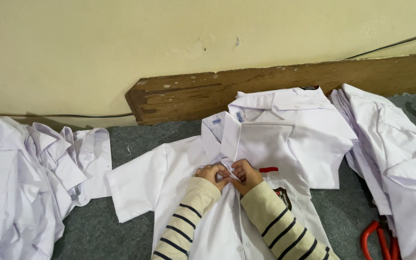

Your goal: Folding a white school shirt on a work table in a garment factory

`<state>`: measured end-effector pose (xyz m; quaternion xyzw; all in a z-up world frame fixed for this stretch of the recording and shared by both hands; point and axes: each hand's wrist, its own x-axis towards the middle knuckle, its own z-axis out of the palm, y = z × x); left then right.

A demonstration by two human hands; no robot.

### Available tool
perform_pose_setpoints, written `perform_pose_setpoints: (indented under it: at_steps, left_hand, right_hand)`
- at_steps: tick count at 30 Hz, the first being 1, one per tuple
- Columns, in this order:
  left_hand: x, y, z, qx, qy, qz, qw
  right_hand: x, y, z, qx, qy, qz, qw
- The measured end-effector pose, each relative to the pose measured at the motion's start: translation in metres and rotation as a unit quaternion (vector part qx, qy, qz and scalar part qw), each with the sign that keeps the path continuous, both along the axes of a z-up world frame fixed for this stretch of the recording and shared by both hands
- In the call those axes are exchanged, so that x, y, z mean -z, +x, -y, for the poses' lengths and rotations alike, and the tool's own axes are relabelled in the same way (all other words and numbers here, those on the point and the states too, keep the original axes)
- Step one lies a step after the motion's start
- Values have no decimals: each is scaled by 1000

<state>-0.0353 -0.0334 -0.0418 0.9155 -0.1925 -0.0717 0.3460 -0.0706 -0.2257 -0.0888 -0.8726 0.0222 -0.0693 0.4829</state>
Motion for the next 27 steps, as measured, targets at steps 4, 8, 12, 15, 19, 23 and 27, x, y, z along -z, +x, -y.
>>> perform_pose_setpoints:
  at_steps: [4,8,12,15,19,23,27]
  left_hand:
    - [10,6,-2,8,1,-21,1000]
    - [9,5,-1,-1,-7,-27,1000]
    - [9,5,4,-26,5,-32,999]
    - [6,2,5,-42,13,-48,998]
    - [5,4,1,-38,-3,-50,998]
    - [17,9,0,-33,-21,-31,999]
    - [6,5,0,-31,-23,-46,998]
  right_hand:
    - [-9,-3,2,5,20,-4,1000]
    - [-10,-2,8,-20,46,43,998]
    - [-9,-2,11,-24,67,69,995]
    - [-6,-2,11,-16,80,79,994]
    - [-19,-11,5,-4,22,51,998]
    - [-17,-10,5,-19,-34,60,997]
    - [-18,-9,7,-31,-45,59,997]
